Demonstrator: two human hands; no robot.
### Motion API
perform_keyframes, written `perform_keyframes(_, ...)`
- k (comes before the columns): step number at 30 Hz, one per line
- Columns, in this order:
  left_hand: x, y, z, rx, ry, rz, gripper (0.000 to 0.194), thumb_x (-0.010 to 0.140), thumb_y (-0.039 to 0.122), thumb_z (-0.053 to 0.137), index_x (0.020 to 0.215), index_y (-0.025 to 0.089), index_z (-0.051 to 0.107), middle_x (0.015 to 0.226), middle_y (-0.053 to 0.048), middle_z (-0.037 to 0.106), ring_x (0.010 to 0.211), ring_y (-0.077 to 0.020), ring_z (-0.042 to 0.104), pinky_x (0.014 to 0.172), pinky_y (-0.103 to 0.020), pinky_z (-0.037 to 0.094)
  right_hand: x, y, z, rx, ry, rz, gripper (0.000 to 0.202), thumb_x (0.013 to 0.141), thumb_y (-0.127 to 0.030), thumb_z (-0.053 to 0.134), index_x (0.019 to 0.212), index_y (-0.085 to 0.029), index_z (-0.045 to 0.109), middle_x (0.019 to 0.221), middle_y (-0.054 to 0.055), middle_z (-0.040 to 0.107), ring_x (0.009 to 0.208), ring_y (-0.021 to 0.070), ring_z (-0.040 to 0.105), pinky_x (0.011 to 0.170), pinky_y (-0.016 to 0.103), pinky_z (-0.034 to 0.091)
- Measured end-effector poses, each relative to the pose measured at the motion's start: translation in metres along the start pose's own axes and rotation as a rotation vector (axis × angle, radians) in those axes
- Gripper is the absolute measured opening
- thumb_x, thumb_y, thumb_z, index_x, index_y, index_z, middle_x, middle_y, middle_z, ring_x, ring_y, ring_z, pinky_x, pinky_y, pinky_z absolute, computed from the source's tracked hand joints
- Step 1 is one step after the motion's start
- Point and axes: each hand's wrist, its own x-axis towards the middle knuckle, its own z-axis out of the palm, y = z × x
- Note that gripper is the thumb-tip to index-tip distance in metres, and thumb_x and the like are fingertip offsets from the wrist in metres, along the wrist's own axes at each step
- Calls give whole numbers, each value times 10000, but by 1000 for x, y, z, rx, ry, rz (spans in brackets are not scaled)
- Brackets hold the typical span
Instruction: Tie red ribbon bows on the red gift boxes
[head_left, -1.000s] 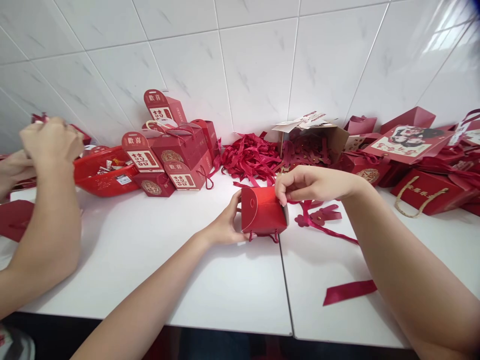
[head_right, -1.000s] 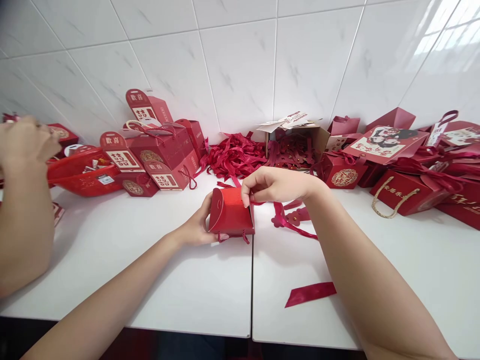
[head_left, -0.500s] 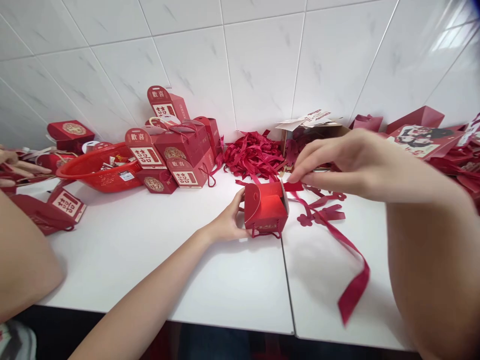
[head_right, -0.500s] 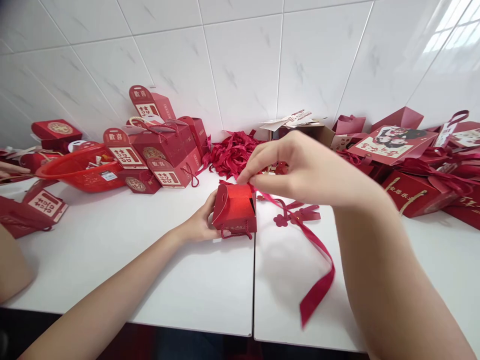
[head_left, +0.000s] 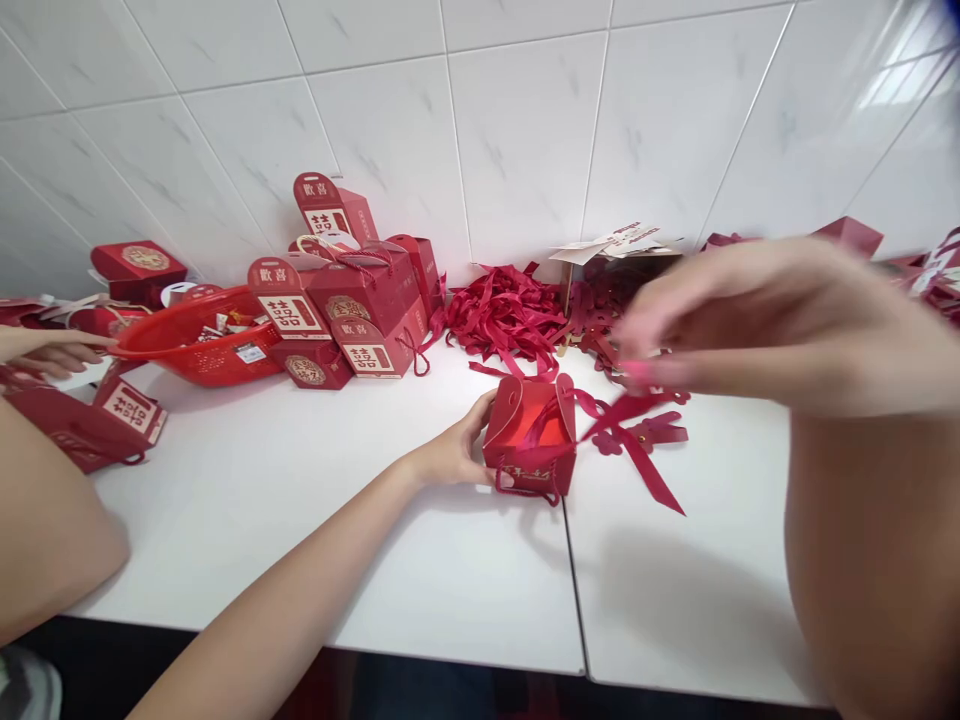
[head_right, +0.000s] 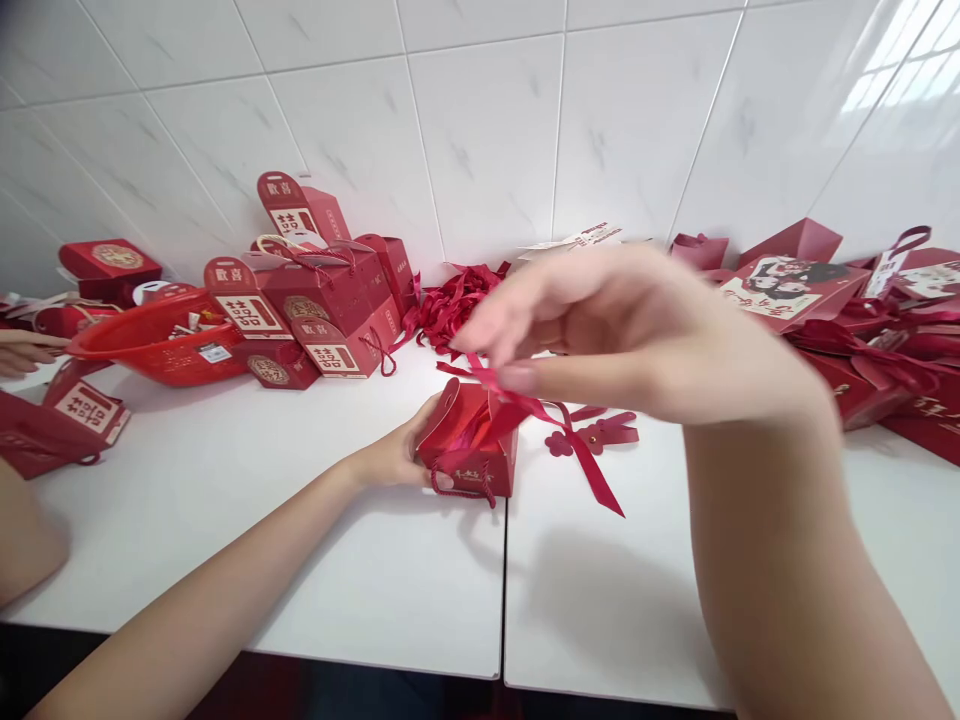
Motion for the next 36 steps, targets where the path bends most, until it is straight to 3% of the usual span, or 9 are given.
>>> perform_keyframes(4, 1, 3, 0, 11, -46, 26, 1069, 599, 216, 808, 1460, 275, 178, 1491, -130, 313, 1363, -338, 305, 1084, -469, 311, 25, 13, 26, -281, -132, 75, 329, 780, -151, 586, 1095, -231, 642, 859, 7, 699, 752, 153, 644, 640, 249, 503)
perform_keyframes(9, 1, 1, 1, 22, -50, 34, 1082, 612, 222, 807, 1463, 298, 142, 1523, -121, 246, 1380, -330, 276, 1092, -476, 306, 35, 27, 52, -360, -225, 207, 436, 733, -76, 552, 1138, -228, 612, 794, 12, 701, 656, 152, 614, 533, 231, 434)
perform_keyframes(14, 1, 1, 2, 3, -57, 25, 1062, 619, 227, 805, 1456, 299, 156, 1511, -125, 274, 1363, -325, 317, 1081, -476, 331, 36, 31, 62, -358, -209, 271, 376, 720, -62, 541, 1054, -209, 633, 746, 22, 691, 574, 145, 574, 446, 233, 366)
perform_keyframes(22, 1, 0, 2, -3, -50, 40, 1074, 621, 232, 805, 1460, 292, 138, 1518, -126, 255, 1361, -333, 314, 1066, -471, 353, 41, 36, 69, -202, -57, 319, 317, 734, -95, 584, 1020, -205, 666, 877, 36, 699, 688, 142, 617, 531, 211, 445)
perform_keyframes(30, 0, -8, -1, 65, -30, 31, 1040, 608, 266, 815, 1438, 260, 188, 1481, -150, 312, 1347, -360, 328, 1066, -507, 343, 45, 47, 75, -124, -57, 321, 298, 747, -95, 579, 996, -215, 690, 861, 19, 703, 694, 131, 629, 606, 220, 462)
perform_keyframes(36, 2, -1, 1, 55, -30, 42, 1047, 614, 278, 811, 1444, 275, 173, 1491, -136, 294, 1347, -350, 330, 1055, -497, 363, 47, 53, 80, -104, -75, 309, 313, 750, -96, 560, 995, -217, 712, 904, 26, 707, 804, 155, 649, 691, 235, 493)
